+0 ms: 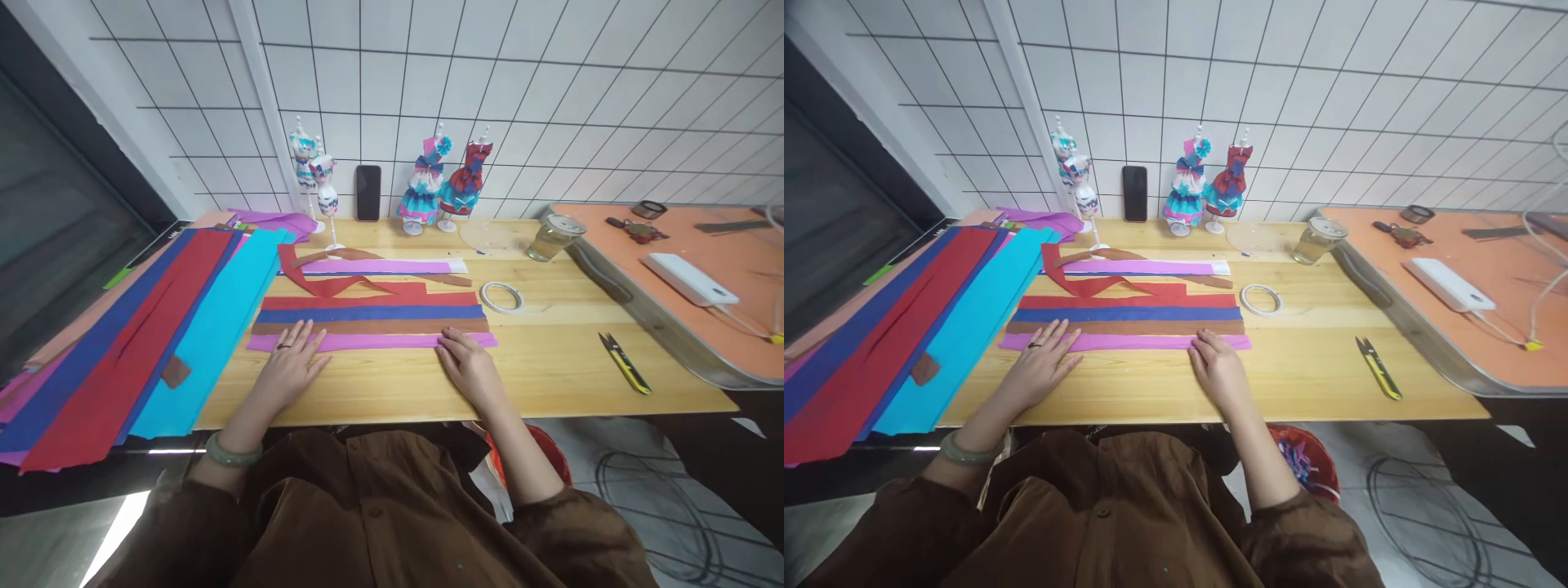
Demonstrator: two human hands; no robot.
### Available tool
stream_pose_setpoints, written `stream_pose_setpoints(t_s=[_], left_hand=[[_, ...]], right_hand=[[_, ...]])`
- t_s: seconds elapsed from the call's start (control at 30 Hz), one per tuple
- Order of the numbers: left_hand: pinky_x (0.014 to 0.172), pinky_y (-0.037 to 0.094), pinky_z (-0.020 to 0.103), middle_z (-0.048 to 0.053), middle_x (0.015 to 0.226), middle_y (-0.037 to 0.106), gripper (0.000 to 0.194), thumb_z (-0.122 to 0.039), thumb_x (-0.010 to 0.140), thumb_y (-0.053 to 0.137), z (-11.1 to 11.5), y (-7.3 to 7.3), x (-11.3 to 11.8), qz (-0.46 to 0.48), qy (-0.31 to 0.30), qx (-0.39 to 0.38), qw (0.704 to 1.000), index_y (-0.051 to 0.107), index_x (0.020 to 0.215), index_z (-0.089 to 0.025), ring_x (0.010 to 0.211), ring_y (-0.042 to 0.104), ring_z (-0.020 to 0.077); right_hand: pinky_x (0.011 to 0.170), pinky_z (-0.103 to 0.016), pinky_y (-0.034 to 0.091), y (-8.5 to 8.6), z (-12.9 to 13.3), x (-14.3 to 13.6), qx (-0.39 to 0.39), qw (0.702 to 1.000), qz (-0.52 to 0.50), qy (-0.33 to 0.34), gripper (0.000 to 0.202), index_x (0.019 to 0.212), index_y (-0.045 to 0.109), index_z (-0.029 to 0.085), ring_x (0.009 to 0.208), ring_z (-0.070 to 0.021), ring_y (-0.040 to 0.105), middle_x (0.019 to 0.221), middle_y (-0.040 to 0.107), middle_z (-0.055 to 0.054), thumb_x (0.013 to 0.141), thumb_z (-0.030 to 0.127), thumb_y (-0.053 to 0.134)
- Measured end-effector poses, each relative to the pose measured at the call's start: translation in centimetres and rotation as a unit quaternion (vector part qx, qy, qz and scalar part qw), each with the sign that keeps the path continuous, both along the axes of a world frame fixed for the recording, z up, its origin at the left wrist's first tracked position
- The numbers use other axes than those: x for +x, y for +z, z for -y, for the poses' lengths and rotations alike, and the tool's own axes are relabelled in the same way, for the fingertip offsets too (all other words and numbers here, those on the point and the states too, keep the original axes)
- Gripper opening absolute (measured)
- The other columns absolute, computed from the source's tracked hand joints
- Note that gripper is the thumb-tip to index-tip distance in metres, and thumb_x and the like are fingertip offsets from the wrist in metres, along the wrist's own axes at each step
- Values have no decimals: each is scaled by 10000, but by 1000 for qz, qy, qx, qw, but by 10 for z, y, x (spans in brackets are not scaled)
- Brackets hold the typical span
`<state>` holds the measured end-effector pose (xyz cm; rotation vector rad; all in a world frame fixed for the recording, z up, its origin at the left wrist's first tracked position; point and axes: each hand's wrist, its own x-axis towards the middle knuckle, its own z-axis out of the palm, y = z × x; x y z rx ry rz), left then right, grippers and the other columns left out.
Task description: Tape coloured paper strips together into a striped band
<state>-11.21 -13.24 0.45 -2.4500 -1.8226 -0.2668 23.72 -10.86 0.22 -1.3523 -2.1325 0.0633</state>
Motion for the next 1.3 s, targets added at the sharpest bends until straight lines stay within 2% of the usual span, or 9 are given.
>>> stream_pose_setpoints(t_s=[0.17, 0.43, 0.57, 0.63, 0.8, 1.3], left_hand=[[1093, 203, 463, 111, 1463, 262, 546, -477, 885, 353, 1, -3, -1, 0, -1, 5, 1000, 385, 1356, -203, 1363, 202, 258], [1091, 205, 454, 96, 1468, 261, 544, -491, 893, 315, 4, 0, 2, -9, 10, -6, 1000, 360, 1365, -225, 1366, 195, 234], [1092, 195, 453, 97, 1463, 275, 542, -490, 900, 289, 6, 1, 2, -10, 4, 3, 1000, 362, 1364, -220, 1367, 194, 232], [1093, 185, 461, 105, 1459, 282, 549, -494, 902, 278, 7, 1, 2, -10, 6, 7, 1000, 355, 1368, -214, 1365, 198, 234], [1096, 173, 467, 99, 1458, 287, 544, -501, 899, 284, 8, 0, 1, -13, 10, 12, 1000, 373, 1358, -224, 1366, 197, 235], [1079, 242, 478, 102, 1445, 307, 534, -491, 895, 323, 4, -4, -2, -16, -1, 46, 999, 397, 1348, -220, 1343, 258, 261]], right_hand=[[963, -427, 443, -3, 1, 3, -3, 1000, -15, 10, 325, 1044, 680, 175, 1118, -251, 550, 1174, 614, -114, 889, 302, 424], [971, -445, 427, -10, 1, 8, 24, 999, -6, 23, 325, 1038, 683, 179, 1133, -262, 538, 1200, 595, -131, 883, 315, 432], [995, -510, 372, -12, -1, 10, 40, 999, 12, 18, 318, 1071, 656, 178, 1210, -278, 463, 1232, 572, -130, 874, 313, 447], [975, -531, 385, -14, -1, 10, 41, 999, 25, 12, 318, 1086, 647, 186, 1208, -288, 465, 1223, 578, -130, 871, 313, 449], [961, -483, 426, -15, -2, 9, 31, 999, 36, 12, 352, 1085, 651, 139, 1177, -297, 495, 1215, 576, -166, 881, 322, 431], [1021, -423, 374, -9, -1, 5, 9, 998, 66, -6, 379, 1101, 646, 86, 1197, -273, 477, 1233, 560, -183, 891, 308, 423]])
